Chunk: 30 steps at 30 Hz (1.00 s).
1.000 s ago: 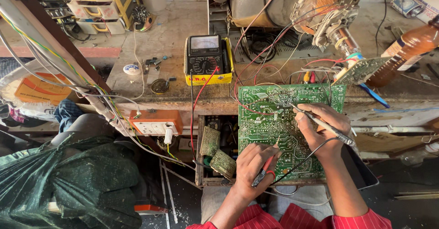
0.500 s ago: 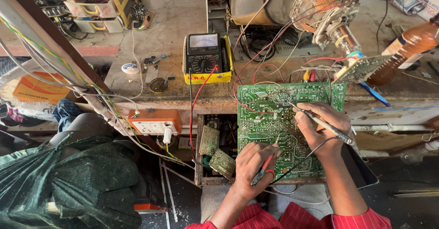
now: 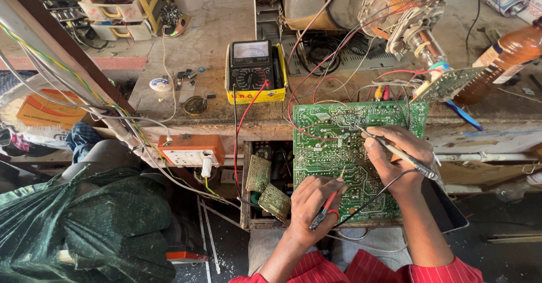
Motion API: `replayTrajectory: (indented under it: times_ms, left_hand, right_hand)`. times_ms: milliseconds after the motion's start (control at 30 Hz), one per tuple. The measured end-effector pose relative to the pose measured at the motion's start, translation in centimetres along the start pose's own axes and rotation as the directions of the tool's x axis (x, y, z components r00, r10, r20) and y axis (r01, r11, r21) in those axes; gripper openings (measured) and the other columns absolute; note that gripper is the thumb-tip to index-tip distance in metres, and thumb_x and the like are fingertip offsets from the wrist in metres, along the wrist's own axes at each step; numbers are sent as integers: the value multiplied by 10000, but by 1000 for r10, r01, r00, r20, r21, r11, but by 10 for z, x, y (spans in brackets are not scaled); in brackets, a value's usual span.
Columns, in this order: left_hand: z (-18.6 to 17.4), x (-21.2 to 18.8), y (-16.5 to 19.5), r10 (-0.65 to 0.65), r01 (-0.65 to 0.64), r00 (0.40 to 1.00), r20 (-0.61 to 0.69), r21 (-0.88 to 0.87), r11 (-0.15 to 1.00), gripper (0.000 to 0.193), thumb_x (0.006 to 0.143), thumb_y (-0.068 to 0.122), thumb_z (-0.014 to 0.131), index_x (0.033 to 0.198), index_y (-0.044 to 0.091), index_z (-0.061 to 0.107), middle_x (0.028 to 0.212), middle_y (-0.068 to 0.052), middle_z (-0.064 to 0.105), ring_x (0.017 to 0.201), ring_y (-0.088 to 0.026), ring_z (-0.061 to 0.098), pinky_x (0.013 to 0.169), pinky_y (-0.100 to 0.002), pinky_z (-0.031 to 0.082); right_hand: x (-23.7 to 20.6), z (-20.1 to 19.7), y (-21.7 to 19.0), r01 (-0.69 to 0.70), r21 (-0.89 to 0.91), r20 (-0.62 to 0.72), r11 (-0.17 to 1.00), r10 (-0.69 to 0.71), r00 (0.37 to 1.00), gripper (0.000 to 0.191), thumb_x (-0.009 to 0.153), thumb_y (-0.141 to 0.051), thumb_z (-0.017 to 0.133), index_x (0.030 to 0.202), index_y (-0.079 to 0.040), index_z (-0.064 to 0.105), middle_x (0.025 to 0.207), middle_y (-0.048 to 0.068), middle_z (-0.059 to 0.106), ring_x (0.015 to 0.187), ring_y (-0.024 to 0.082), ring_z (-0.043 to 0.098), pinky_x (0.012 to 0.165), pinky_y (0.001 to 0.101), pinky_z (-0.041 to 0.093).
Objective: The person solders components on a green circuit board at a cluttered workbench, holding the board steady with one hand while applying a soldering iron with the other. They use a multimeter with probe leads to test points on the board and use a desoldering pump and pliers while reworking the board.
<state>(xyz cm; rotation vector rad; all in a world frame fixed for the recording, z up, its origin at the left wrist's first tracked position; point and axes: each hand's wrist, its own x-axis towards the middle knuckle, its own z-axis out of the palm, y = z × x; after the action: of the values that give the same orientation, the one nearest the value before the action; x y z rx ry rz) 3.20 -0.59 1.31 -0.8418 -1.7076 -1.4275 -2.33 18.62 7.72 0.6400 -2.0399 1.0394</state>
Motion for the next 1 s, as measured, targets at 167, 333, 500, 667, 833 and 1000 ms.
replayTrajectory:
  times_ms: [167, 333, 500, 667, 833, 1000]
  left_hand:
    - [1, 1, 0, 2, -2, 1000, -13, -4, 1000, 368, 814, -118, 757, 1150, -11, 653, 1068, -127, 720, 902, -288, 704, 776, -369, 536]
    - [0, 1, 1, -11, 11, 1000, 2, -12, 1000, 381, 798, -115, 748, 1153, -12, 653, 1059, -132, 713, 888, -295, 692, 771, -373, 530]
    - [2, 2, 2, -5, 5, 1000, -13, -6, 1000, 377, 812, -116, 759, 1157, -11, 651, 1057, -129, 711, 877, -287, 686, 763, -369, 527]
    - [1, 2, 3, 13, -13, 1000, -17, -11, 1000, 380, 816, -121, 755, 1163, -10, 643, 1071, -132, 711, 901, -294, 698, 780, -369, 534]
    - [-1, 2, 3, -9, 9, 1000, -7, -9, 1000, 383, 801, -120, 757, 1155, -17, 654, 1041, -132, 711, 863, -288, 686, 757, -366, 531]
    - [0, 2, 3, -3, 3, 1000, -28, 2, 1000, 364, 811, -123, 764, 1138, -12, 653, 1028, -131, 711, 858, -286, 688, 750, -364, 532]
  right_hand:
    - [1, 0, -1, 6, 4, -1, 1000, -6, 1000, 199, 948, -73, 739, 1116, 33, 729, 1018, 155, 754, 890, 207, 749, 769, 282, 572]
    - [1, 0, -1, -12, 34, 5, 999, 12, 1000, 198, 945, -64, 735, 1114, 38, 725, 1010, 156, 752, 878, 205, 748, 757, 277, 578]
    - [1, -2, -2, 1, 11, 1, 1000, -1, 1000, 199, 948, -59, 738, 1120, 39, 725, 1022, 158, 756, 893, 209, 750, 777, 281, 577]
    - [2, -2, -3, 7, 6, 3, 1000, -7, 1000, 201, 944, -64, 737, 1116, 38, 726, 1011, 157, 755, 860, 202, 750, 750, 273, 575]
    - [2, -1, -5, 2, 23, 4, 1000, -2, 1000, 204, 955, -75, 734, 1122, 40, 721, 1020, 161, 753, 888, 209, 753, 768, 282, 579]
    - [3, 0, -6, 19, 6, 4, 1000, -19, 1000, 196, 948, -63, 733, 1116, 39, 722, 1007, 158, 753, 881, 210, 750, 770, 284, 578]
